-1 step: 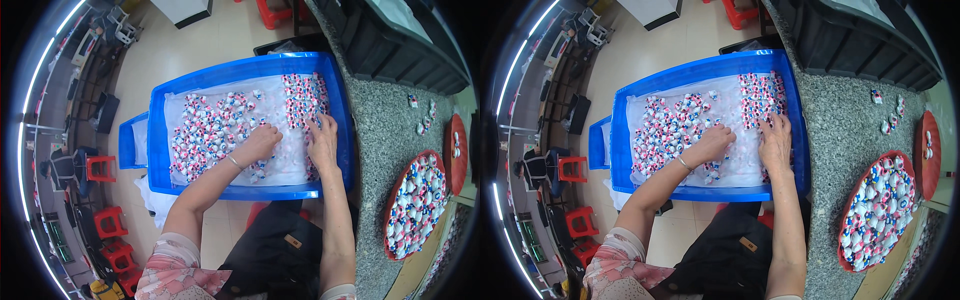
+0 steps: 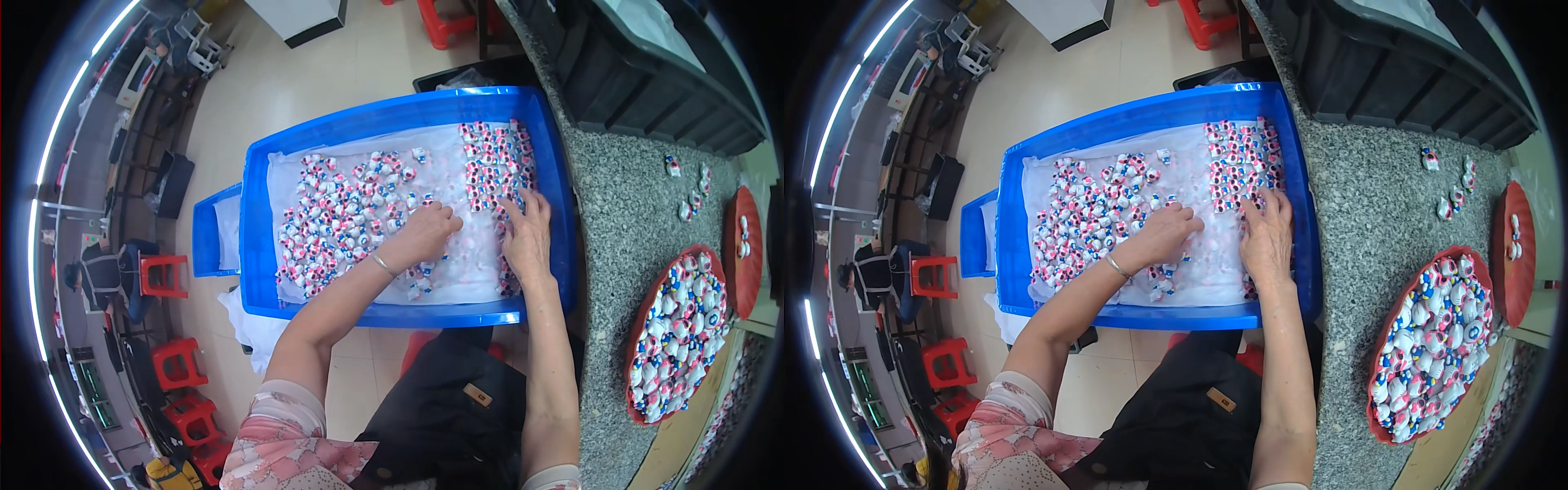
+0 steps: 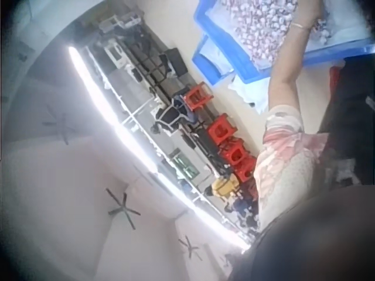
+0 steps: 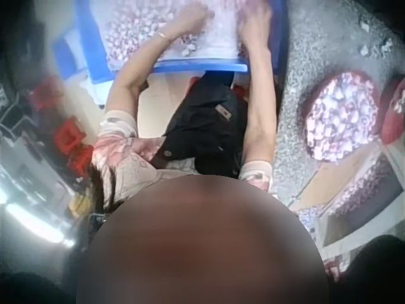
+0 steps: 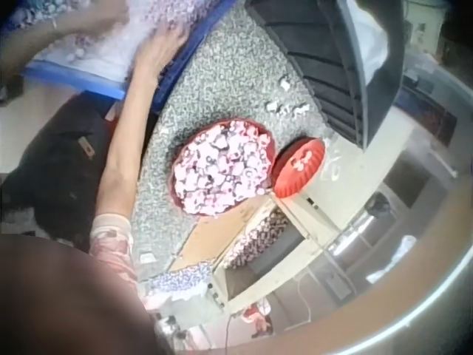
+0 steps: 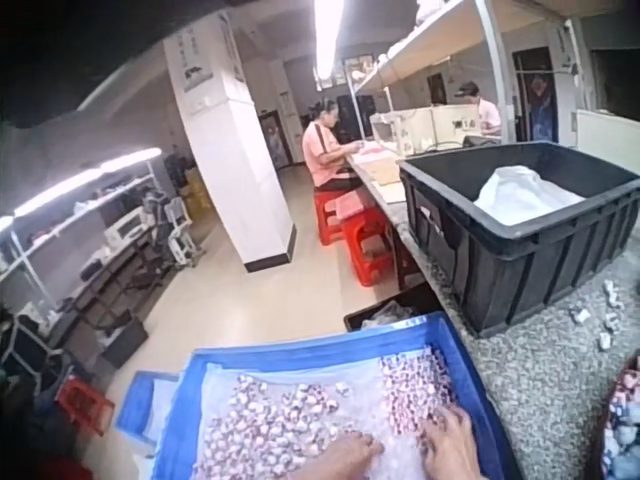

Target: Organize small colorful toy components from a bulk bin into a grid pattern on a sorting sheet.

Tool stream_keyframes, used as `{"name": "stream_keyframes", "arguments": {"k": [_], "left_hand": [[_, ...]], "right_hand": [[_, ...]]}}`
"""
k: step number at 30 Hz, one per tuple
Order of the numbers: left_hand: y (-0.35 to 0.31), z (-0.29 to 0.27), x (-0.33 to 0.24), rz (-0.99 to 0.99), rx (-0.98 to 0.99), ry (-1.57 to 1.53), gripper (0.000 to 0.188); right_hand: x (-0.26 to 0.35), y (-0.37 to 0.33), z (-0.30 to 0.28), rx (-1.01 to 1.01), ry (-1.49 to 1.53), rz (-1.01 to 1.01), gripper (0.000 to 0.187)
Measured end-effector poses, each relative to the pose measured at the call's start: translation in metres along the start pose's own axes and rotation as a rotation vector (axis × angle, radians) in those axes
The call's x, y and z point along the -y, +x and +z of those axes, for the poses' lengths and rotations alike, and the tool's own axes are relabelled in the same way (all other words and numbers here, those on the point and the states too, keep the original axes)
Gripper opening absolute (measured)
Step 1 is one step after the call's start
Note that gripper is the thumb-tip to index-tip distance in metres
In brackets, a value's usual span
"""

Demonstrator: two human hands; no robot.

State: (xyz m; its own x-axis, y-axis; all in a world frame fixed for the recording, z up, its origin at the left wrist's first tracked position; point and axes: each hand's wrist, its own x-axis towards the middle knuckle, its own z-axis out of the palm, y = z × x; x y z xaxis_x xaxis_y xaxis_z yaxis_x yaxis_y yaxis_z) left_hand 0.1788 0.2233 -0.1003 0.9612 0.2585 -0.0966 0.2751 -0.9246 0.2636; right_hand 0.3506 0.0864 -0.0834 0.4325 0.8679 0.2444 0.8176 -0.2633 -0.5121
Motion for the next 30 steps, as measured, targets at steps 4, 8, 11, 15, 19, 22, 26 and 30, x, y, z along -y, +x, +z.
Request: {"name": "stream_keyframes", "arguments": {"k": [4, 8, 11, 15, 19, 22, 26, 30], "left_hand": [[0.007, -0.003, -0.003, -0.085, -0.078, -0.348, 0.023], [0.021, 0.012, -0.010, -0.430, -0.036, -1.044, 0.019], [0.033, 0.041, -0.010, -0.498, -0.158, -1.067, 0.022], [0.037, 0.046, -0.019, -0.390, -0.248, -1.028, 0.029], [0.038, 0.048, -0.024, -0.404, -0.286, -1.075, 0.030], [0.046, 0.040, -0.027, -0.423, -0.270, -0.894, 0.030], [0.046, 0.055, -0.016, -0.296, -0.347, -0.634, 0.030], [0.045, 0.043, -0.013, -0.322, -0.404, -0.676, 0.025]], "right_hand": [[-0.010, -0.011, 0.003, -0.006, -0.013, 0.032, 0.046], [-0.004, -0.009, 0.002, 0.030, -0.022, 0.009, 0.041], [-0.005, -0.009, 0.005, 0.081, -0.054, -0.013, 0.032], [-0.009, -0.011, 0.006, 0.088, -0.032, 0.032, 0.028], [-0.012, -0.011, 0.007, 0.058, -0.003, 0.027, 0.026], [-0.006, -0.010, 0.004, 0.080, -0.046, 0.046, 0.030], [-0.002, -0.011, 0.006, 0.118, -0.044, 0.041, 0.033], [0.002, -0.010, 0.015, 0.163, -0.122, -0.044, 0.039]]}}
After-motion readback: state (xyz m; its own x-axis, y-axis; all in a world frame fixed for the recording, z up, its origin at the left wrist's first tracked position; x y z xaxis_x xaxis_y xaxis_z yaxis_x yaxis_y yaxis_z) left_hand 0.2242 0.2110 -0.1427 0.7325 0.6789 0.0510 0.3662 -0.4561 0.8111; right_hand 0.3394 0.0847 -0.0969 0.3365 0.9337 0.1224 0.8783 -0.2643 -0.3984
